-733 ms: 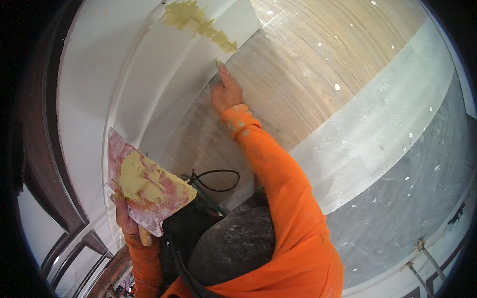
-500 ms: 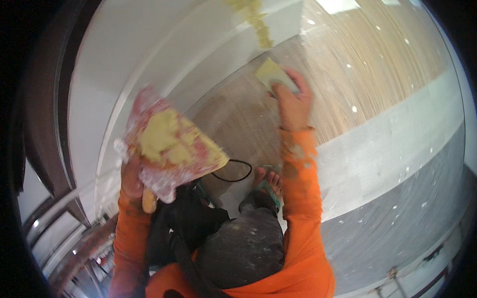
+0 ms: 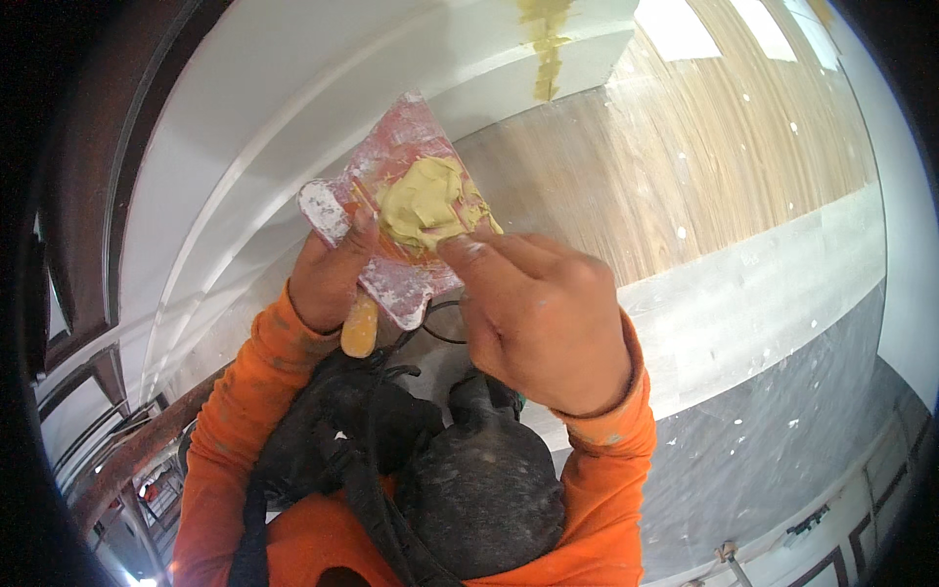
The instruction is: The person applies filler material to the joints of white wall trim using a small scraper and a hawk to achieve a smooth finish.
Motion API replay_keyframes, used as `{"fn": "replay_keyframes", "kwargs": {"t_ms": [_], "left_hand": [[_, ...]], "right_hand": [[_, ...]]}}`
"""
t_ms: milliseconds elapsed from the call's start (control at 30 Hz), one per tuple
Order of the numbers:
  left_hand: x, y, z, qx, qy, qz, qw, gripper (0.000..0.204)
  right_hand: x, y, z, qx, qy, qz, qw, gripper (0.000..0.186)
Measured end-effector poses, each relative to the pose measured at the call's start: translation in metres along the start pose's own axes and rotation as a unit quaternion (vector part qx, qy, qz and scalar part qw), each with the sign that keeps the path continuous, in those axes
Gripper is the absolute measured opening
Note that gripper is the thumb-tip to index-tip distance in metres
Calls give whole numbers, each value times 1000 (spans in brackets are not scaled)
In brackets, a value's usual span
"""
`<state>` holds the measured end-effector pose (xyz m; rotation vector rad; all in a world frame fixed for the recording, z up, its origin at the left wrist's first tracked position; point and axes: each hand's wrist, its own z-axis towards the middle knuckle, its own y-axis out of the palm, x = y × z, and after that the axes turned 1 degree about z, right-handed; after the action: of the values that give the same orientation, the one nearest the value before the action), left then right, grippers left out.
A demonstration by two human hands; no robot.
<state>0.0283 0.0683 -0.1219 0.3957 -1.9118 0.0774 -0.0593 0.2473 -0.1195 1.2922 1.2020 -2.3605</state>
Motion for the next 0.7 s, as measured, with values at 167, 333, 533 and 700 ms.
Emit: {"fn": "replay_keyframes", "kwargs": {"t_ms": [167, 333, 533, 700], "left_hand": [[-6, -8, -4, 3, 15, 26, 1000, 37], [-7, -23, -4, 37, -49, 54, 997, 39], [-5, -32, -12, 53, -51, -126, 989, 44], [-19, -61, -25, 100, -46, -38, 993, 56]], "right_hand": [[-14, 19, 16, -20, -18, 4, 1000, 30], [-9, 24, 25, -173, -49, 38, 983, 29], [40, -2, 7, -24, 108, 367, 924, 31], [105, 27, 26, 332, 275, 523, 735, 34]]}}
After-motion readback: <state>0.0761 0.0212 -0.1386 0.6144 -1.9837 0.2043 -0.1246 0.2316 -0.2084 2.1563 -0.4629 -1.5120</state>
